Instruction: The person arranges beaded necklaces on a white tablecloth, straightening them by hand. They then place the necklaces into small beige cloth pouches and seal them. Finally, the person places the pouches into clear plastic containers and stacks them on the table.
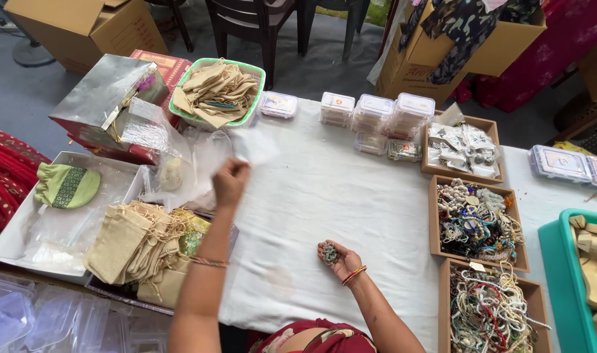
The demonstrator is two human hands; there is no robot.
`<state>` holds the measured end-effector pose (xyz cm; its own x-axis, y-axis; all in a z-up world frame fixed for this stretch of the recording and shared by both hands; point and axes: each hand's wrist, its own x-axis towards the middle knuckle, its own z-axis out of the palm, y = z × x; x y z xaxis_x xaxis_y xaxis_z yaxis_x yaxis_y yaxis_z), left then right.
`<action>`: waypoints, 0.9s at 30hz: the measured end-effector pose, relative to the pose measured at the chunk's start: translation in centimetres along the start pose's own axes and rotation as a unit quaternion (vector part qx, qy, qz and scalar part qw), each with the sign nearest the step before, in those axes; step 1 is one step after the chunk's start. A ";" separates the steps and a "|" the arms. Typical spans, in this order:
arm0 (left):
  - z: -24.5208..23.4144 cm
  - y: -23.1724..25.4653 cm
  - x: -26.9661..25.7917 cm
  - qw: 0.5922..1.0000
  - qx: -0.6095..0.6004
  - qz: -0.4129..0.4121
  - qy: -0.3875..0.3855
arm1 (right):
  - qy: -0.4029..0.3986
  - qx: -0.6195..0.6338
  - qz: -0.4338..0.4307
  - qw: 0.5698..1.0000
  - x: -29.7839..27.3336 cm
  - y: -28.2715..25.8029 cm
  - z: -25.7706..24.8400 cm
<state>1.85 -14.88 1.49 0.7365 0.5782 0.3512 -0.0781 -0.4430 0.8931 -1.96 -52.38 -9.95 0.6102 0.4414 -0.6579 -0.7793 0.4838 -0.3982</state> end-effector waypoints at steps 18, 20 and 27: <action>7.0 -1.2 -19.8 0.924 0.288 -0.131 -0.216 | -0.005 0.031 0.017 0.999 -0.2 0.8 0.8; 7.1 0.8 -20.2 0.933 0.256 -0.149 -0.206 | -0.026 0.027 0.020 0.999 -0.8 1.1 2.0; 9.3 0.2 -22.7 0.961 0.096 -0.184 -0.181 | -0.059 0.037 0.008 0.998 -0.6 1.4 2.4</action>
<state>-8.60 -34.43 -8.91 0.8793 0.4580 -0.1305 0.3319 -0.3927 0.8577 -3.07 -50.17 -8.57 0.6136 0.5333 -0.5823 -0.7792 0.5283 -0.3372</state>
